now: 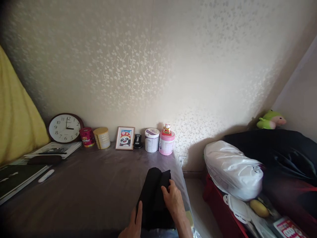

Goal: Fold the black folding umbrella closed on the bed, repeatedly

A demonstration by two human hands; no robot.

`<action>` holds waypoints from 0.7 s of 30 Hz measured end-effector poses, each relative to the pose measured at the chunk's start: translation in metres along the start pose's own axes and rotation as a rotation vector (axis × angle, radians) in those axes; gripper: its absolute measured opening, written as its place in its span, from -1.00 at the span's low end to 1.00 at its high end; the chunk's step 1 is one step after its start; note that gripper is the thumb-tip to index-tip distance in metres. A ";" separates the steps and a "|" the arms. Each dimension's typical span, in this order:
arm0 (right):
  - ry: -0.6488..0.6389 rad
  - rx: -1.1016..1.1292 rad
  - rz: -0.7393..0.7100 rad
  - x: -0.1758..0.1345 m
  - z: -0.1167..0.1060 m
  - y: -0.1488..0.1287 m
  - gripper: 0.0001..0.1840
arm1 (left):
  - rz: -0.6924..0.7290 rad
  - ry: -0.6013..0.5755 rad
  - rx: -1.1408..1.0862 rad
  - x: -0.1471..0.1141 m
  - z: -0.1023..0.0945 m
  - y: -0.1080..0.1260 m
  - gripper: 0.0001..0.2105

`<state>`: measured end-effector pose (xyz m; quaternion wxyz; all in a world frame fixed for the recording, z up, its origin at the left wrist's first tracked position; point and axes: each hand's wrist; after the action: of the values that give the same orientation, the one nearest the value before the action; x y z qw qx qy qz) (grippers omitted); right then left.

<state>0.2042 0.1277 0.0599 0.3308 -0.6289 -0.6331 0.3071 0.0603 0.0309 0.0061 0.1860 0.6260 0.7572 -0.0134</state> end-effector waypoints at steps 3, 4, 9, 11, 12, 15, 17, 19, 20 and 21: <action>-0.059 0.165 0.054 0.006 0.001 -0.005 -0.48 | -0.001 0.011 0.020 -0.001 0.000 0.001 -0.30; -0.106 0.236 0.047 0.007 0.002 -0.009 -0.49 | 0.002 0.019 0.025 -0.001 0.000 0.001 -0.29; -0.139 0.398 0.006 0.019 0.024 -0.029 -0.46 | -0.002 0.049 0.036 0.001 0.003 0.000 -0.32; -0.124 0.392 -0.008 0.025 0.039 -0.032 -0.48 | -0.012 0.057 0.045 0.003 0.006 0.000 -0.34; -0.122 0.377 -0.020 0.027 0.047 -0.032 -0.49 | -0.011 0.060 0.049 0.003 0.007 -0.001 -0.35; -0.121 0.278 -0.041 0.030 0.067 -0.031 -0.53 | 0.005 0.042 0.038 0.006 0.012 -0.002 -0.36; -0.133 0.189 -0.056 0.030 0.075 -0.031 -0.54 | 0.012 0.009 0.025 0.008 0.013 -0.002 -0.35; -0.162 0.109 -0.078 0.028 0.078 -0.032 -0.53 | 0.006 -0.025 0.004 0.008 0.013 -0.003 -0.36; -0.179 0.073 -0.092 0.028 0.078 -0.034 -0.53 | 0.005 -0.034 -0.011 0.008 0.013 -0.004 -0.37; -0.197 0.041 -0.106 0.027 0.078 -0.035 -0.54 | 0.005 -0.041 -0.028 0.008 0.012 -0.004 -0.38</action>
<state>0.1208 0.1562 0.0426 0.2957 -0.5542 -0.6886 0.3623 0.0583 0.0347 -0.0086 0.2105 0.6249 0.7516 -0.0151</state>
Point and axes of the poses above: each hand's wrist, its own x-axis towards the middle knuckle, its own z-axis out of the palm, y = z × x, and after that the axes turned 6 degrees about x, right-handed
